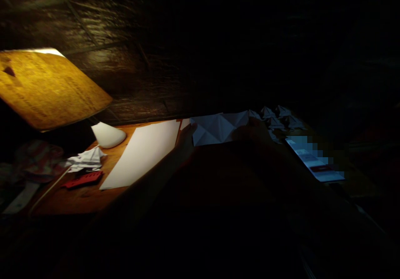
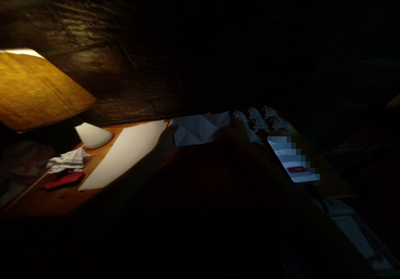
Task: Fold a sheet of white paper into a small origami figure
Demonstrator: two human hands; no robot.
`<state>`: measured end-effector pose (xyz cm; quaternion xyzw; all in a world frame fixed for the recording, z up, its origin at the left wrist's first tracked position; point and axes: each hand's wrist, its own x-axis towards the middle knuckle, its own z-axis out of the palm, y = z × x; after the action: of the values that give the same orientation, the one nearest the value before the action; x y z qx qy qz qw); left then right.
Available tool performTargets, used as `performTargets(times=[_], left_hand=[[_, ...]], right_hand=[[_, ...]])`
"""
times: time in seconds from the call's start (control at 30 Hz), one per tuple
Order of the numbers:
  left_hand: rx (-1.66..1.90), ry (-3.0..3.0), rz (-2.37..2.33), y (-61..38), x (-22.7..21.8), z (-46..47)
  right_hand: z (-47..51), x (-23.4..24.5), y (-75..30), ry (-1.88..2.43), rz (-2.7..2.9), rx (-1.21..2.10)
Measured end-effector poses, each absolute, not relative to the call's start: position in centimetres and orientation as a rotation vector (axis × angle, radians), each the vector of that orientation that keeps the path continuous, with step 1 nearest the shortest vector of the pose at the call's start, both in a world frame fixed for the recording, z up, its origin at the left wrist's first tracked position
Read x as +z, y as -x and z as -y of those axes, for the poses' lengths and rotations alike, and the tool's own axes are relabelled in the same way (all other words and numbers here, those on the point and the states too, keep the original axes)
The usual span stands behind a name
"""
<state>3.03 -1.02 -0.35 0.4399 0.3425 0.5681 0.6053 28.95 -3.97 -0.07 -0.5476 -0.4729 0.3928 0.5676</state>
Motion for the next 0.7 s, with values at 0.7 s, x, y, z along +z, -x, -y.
performTargets(times=[0.7], left_hand=[[1.165, -0.838, -0.618, -3.0, 0.6, 1.4]], right_hand=[[8.6, 2.8, -25.0, 0.914, 2.401, -0.113]])
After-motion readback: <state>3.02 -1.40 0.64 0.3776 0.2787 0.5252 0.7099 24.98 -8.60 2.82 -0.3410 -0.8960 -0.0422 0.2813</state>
